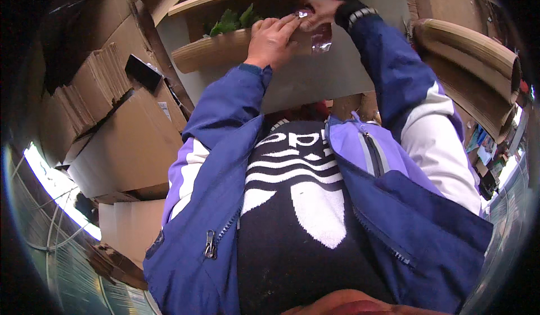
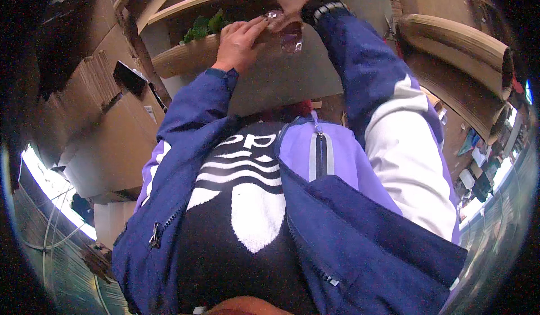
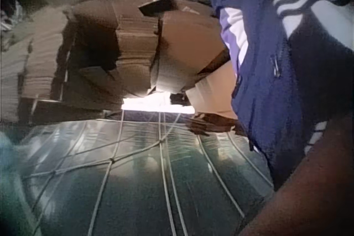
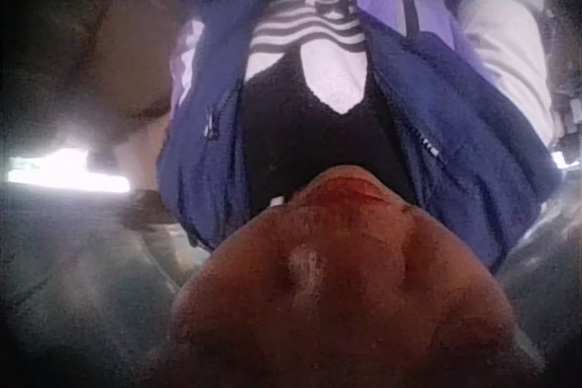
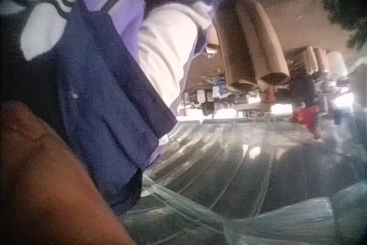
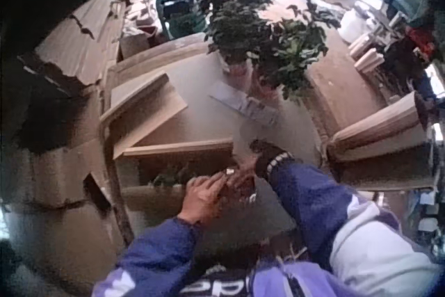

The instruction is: The person rolls flat corrugated cardboard sheets into cylindrical tubes and secures the seams with clear packing tape using a handheld dispenser. They repeat this process multiple times, placing finished tubes upright on the table. The person also handles a potted plant briefly, setting it aside before resuming tube assembly.

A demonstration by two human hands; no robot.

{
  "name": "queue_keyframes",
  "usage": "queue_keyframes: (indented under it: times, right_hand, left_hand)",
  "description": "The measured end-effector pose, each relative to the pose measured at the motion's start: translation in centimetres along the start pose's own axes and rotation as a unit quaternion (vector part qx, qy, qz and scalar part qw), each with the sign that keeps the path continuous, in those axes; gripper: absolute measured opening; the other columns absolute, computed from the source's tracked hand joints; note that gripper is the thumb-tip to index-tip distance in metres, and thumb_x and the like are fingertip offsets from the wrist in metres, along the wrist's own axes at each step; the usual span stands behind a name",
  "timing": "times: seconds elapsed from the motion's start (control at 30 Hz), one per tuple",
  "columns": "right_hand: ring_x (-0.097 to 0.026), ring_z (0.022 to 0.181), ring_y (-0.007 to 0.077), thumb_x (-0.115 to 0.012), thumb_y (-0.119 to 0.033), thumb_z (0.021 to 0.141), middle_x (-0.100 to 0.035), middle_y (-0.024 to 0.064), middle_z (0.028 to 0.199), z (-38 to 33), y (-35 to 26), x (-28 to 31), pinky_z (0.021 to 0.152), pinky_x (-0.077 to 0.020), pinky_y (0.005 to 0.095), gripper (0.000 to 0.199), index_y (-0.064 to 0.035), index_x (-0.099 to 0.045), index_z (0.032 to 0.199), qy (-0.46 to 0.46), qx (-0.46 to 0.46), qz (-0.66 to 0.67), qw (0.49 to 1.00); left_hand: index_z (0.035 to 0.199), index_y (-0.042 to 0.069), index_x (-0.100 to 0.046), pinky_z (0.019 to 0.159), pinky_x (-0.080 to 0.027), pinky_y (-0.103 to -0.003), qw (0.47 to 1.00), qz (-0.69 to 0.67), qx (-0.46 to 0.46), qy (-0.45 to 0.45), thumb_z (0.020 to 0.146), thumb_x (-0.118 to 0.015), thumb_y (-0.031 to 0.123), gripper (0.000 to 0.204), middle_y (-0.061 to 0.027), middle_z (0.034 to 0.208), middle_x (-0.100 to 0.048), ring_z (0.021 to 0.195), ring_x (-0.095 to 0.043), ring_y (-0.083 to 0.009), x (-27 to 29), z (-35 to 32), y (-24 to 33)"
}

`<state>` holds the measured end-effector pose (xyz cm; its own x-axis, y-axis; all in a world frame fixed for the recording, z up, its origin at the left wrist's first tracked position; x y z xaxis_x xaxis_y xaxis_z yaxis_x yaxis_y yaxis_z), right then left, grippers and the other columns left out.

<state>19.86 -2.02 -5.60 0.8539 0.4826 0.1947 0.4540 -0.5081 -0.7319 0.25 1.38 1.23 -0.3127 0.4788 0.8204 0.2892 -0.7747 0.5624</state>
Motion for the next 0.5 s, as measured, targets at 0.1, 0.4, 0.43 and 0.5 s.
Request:
queue_keyframes:
  times: [0.1, 0.4, 0.43, 0.5]
  right_hand:
    - [-0.059, 0.115, 0.0307, -0.091, -0.042, 0.057, -0.060, 0.0211, 0.127, -2.9, 0.8, -0.8, 0.096, -0.0492, 0.0377, 0.104, 0.0037, -0.043, 0.137, 0.089, 0.092, 0.009, 0.992]
    - [-0.052, 0.112, 0.0419, -0.086, -0.041, 0.047, -0.052, 0.0253, 0.118, -6.6, -1.5, -3.7, 0.097, -0.0460, 0.0441, 0.110, -0.0057, -0.042, 0.142, 0.214, 0.060, -0.182, 0.958]
    - [-0.052, 0.112, 0.0411, -0.086, -0.039, 0.047, -0.052, 0.0246, 0.119, -6.7, -1.6, -3.8, 0.097, -0.0457, 0.0435, 0.110, -0.0059, -0.042, 0.142, 0.210, 0.050, -0.185, 0.959]
    - [-0.055, 0.106, 0.0427, -0.086, -0.041, 0.048, -0.053, 0.0266, 0.117, -7.0, -2.0, -3.9, 0.091, -0.0487, 0.0451, 0.108, -0.0116, -0.044, 0.143, 0.220, 0.057, -0.187, 0.956]
  left_hand:
    - [0.126, 0.017, -0.059, 0.100, -0.039, -0.044, 1.000, -0.027, 0.006, -0.002, 0.067, -0.079, 0.018, 0.062, 0.0010, 0.133, -0.059, 0.112, -0.056, -0.0255, 0.0, 0.1, 0.0]
    - [0.107, 0.015, -0.059, 0.090, -0.044, -0.042, 0.996, -0.069, 0.063, 0.008, 0.056, -0.086, 0.010, 0.058, -0.0038, 0.119, -0.059, 0.107, -0.057, -0.0292, 0.5, -1.6, 1.9]
    - [0.107, 0.015, -0.059, 0.089, -0.045, -0.042, 0.996, -0.065, 0.067, 0.003, 0.055, -0.086, 0.009, 0.058, -0.0049, 0.117, -0.060, 0.107, -0.057, -0.0302, 0.5, -1.6, 1.9]
    - [0.105, 0.014, -0.059, 0.088, -0.046, -0.041, 0.996, -0.069, 0.060, 0.001, 0.055, -0.086, 0.007, 0.057, -0.0063, 0.115, -0.060, 0.105, -0.058, -0.0313, 0.5, -1.5, 1.9]
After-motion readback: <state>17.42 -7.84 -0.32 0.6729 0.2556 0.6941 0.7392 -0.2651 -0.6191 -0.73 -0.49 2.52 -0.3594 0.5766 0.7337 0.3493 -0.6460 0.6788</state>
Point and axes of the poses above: each hand's wrist, its own z-axis towards the middle knuckle, its own x-axis out of the back of the hand, y = z × x, the point moved 4 cm from there along z, towards the middle knuckle
